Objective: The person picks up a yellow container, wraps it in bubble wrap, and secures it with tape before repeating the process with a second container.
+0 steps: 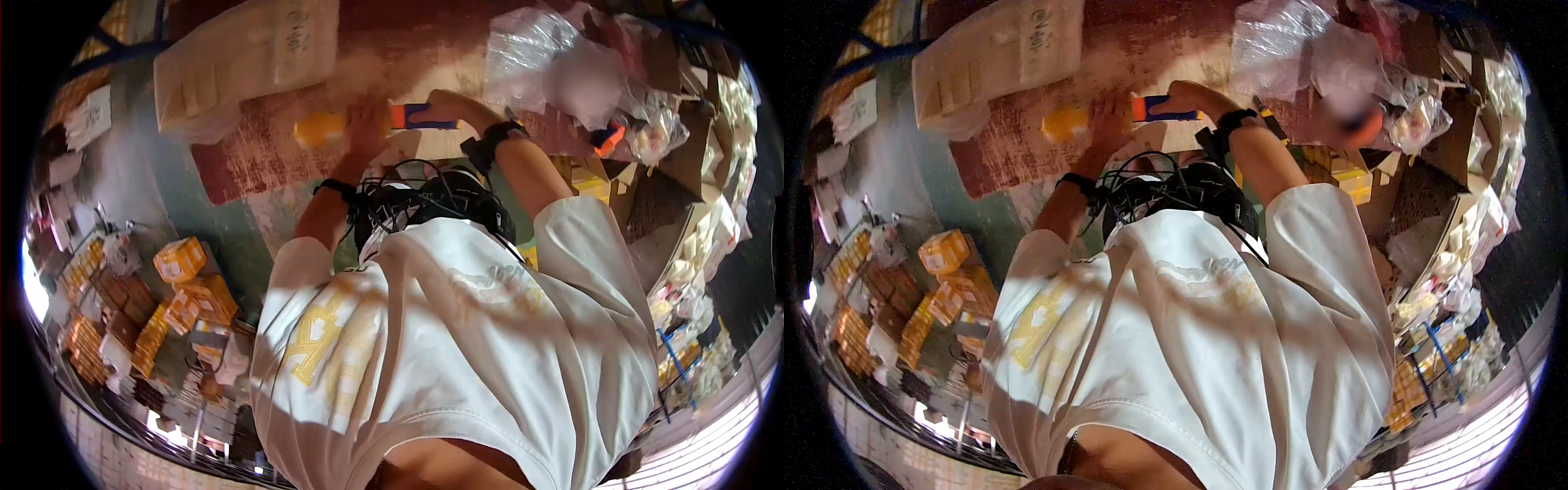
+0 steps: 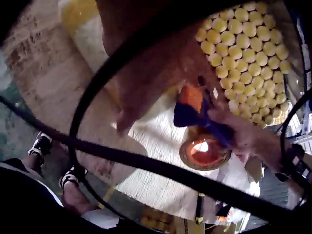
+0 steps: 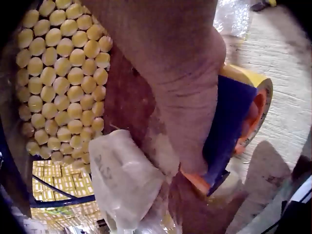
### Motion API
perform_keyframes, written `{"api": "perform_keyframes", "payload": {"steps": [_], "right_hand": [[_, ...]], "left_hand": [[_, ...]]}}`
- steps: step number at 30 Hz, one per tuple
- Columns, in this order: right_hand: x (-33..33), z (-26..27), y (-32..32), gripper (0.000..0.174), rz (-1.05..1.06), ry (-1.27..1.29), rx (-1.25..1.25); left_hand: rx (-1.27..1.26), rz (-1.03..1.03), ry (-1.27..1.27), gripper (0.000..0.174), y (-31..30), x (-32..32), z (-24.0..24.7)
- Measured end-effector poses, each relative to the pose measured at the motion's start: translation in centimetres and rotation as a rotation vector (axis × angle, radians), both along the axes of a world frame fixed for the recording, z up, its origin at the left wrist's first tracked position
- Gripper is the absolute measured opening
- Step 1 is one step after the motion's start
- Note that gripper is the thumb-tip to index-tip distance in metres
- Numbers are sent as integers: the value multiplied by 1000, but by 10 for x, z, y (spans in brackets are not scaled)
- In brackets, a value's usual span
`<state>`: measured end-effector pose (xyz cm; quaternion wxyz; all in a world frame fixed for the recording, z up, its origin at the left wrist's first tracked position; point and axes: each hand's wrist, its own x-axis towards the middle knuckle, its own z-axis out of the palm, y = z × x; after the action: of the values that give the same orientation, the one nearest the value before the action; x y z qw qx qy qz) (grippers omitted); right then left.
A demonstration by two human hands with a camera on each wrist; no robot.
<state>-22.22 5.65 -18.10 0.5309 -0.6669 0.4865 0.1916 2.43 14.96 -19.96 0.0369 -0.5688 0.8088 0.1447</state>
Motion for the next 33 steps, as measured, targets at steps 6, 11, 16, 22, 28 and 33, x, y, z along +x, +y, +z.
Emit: {"api": "perform_keyframes", "payload": {"steps": [6,11,16,22,28,33], "right_hand": [[-2,18,-5,85,-32,-31,-127],[-23,111,-18,66,-61,-107,-151],[-7,151,-27,65,-67,-258,-225],[21,134,-35,65,-70,-332,-337],[39,95,-8,61,-187,-398,-329],[70,79,11,82,-185,-341,16]], "left_hand": [[176,38,42,84,-42,-4,31],[233,108,771,97,-58,26,70],[236,208,732,101,-56,42,96],[-26,57,282,101,-58,13,163],[-93,84,200,93,-60,48,151],[-56,148,337,94,-42,85,156]]}}
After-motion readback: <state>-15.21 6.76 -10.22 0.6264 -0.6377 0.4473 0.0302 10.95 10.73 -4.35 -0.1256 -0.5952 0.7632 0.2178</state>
